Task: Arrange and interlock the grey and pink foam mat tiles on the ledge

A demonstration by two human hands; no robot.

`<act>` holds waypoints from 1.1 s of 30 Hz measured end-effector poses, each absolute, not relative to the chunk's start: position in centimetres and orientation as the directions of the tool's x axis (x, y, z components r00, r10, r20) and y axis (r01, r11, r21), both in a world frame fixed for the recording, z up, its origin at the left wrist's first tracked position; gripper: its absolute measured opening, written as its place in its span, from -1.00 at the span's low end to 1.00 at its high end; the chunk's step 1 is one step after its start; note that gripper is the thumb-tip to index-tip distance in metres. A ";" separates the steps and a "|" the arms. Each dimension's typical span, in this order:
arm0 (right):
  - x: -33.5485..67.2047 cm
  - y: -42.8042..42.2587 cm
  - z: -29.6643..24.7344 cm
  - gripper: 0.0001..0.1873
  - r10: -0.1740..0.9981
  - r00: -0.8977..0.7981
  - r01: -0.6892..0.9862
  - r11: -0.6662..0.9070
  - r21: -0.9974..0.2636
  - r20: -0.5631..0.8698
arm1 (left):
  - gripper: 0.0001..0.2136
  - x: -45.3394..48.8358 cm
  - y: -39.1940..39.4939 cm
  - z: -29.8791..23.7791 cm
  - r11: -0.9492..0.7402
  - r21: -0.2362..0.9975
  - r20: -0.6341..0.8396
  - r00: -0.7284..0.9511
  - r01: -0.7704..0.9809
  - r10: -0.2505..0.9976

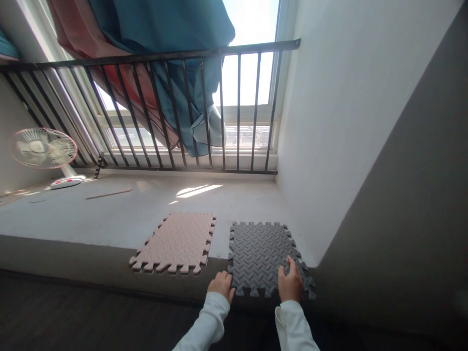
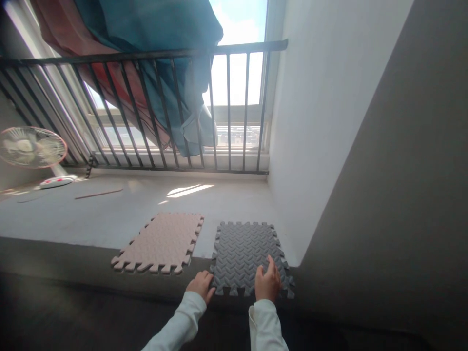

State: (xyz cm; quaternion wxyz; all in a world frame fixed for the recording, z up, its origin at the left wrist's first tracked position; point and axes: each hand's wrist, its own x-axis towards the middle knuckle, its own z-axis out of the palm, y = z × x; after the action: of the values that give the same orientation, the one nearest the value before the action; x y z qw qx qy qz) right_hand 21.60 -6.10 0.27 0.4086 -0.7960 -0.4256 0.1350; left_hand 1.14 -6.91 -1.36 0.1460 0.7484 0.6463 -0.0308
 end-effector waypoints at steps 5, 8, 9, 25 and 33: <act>22.4 -5.8 -0.9 -0.46 0.731 0.649 0.543 -0.252 -0.801 0.211 | -0.71 2.0 -6.3 0.1 -0.169 0.134 -0.298 0.202 0.977 0.933; 22.6 -5.4 -1.8 -0.48 0.650 0.678 0.564 -0.160 -0.810 0.344 | -0.70 1.5 -6.0 1.1 -0.232 0.132 -0.236 0.258 0.964 0.937; 22.7 -5.3 -1.9 -0.48 0.614 0.684 0.578 -0.125 -0.806 0.395 | -0.70 1.3 -5.8 1.5 -0.249 0.135 -0.191 0.272 0.959 0.943; 22.7 -5.5 -0.7 -0.48 0.521 0.732 0.571 -0.118 -0.812 0.439 | -0.77 -14.6 -0.4 11.6 -0.383 -0.030 0.453 0.354 0.923 0.818; 21.6 -4.8 -1.3 -0.50 0.601 0.732 0.513 -0.176 -0.840 0.321 | -0.82 -31.9 -1.1 6.5 -0.009 0.068 0.066 0.005 0.998 0.998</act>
State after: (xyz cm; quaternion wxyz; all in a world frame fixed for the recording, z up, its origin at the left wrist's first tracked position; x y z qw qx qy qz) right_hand 21.55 -4.76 -1.34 0.5289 -0.7656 -0.3638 0.0418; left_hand -31.92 -1.06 6.50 0.0007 0.7087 0.7039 0.0473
